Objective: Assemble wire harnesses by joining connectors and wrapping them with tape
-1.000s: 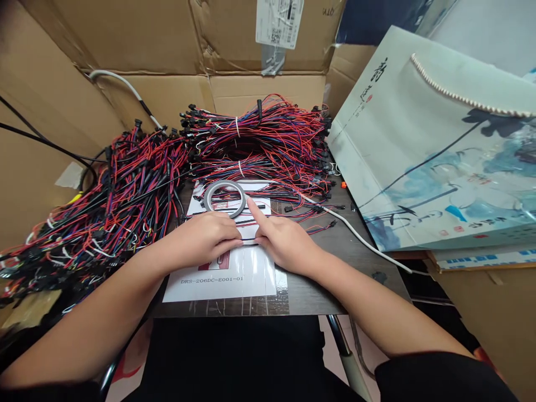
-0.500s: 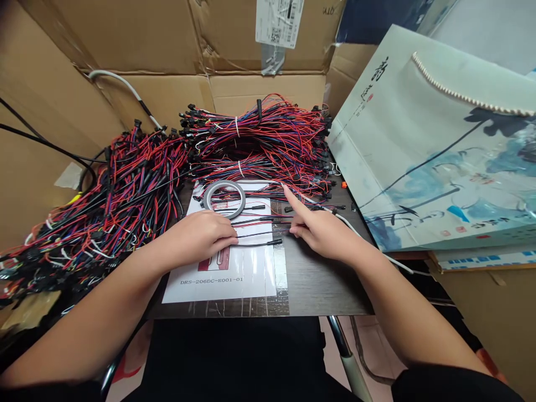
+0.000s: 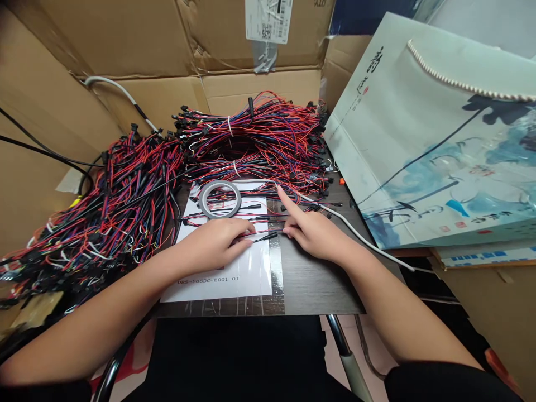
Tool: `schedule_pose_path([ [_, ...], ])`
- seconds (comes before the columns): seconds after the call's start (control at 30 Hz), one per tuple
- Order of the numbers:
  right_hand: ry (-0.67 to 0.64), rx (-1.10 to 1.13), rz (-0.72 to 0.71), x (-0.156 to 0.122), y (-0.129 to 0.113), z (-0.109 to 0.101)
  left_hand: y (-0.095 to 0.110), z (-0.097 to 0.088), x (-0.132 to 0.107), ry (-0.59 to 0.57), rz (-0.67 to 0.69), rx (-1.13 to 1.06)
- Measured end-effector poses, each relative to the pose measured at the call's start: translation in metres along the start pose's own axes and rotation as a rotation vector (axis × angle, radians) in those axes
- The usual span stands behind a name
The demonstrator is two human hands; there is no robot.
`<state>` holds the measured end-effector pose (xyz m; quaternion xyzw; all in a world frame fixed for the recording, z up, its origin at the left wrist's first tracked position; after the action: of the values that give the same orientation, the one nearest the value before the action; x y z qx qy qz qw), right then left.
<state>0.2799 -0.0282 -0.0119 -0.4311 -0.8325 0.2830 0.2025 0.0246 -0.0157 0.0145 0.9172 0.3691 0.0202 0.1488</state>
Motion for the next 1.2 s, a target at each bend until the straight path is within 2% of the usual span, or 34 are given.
schedule_pose_path([
  [0.17,0.005,-0.004,-0.022,-0.001,0.003,0.003,0.01,0.008,0.021,0.018,0.019,-0.027],
  [0.33,0.029,0.01,0.007,-0.002,0.007,-0.002,0.009,0.017,0.034,0.068,0.035,-0.035],
  [0.5,0.009,0.019,0.035,-0.003,0.006,-0.005,0.008,0.017,0.028,0.106,0.048,-0.09],
  [0.83,-0.021,0.045,0.082,-0.01,0.016,-0.023,-0.004,0.008,0.011,0.064,0.019,-0.018],
  [0.9,0.024,0.024,0.097,-0.011,0.017,-0.03,-0.006,0.009,0.011,0.04,0.008,0.017],
  [1.07,0.309,-0.042,0.137,-0.018,0.021,-0.047,-0.006,0.011,0.011,0.011,-0.004,0.095],
  [1.13,0.294,-0.087,0.166,-0.019,0.024,-0.049,-0.006,0.01,0.01,0.014,-0.001,0.114],
  [1.2,0.217,-0.15,0.189,-0.019,0.029,-0.049,-0.006,0.009,0.009,0.021,-0.005,0.128],
])
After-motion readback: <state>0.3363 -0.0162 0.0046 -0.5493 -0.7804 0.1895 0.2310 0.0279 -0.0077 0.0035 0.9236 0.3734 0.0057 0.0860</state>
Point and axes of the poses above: each hand's wrist, its own x-axis towards the middle knuckle, its own z-axis out of the palm, y = z × x, the point moved 1 cm from there along x, towards the middle knuckle, and after that the axes turned 6 degrees about x, right-handed, at the moved point
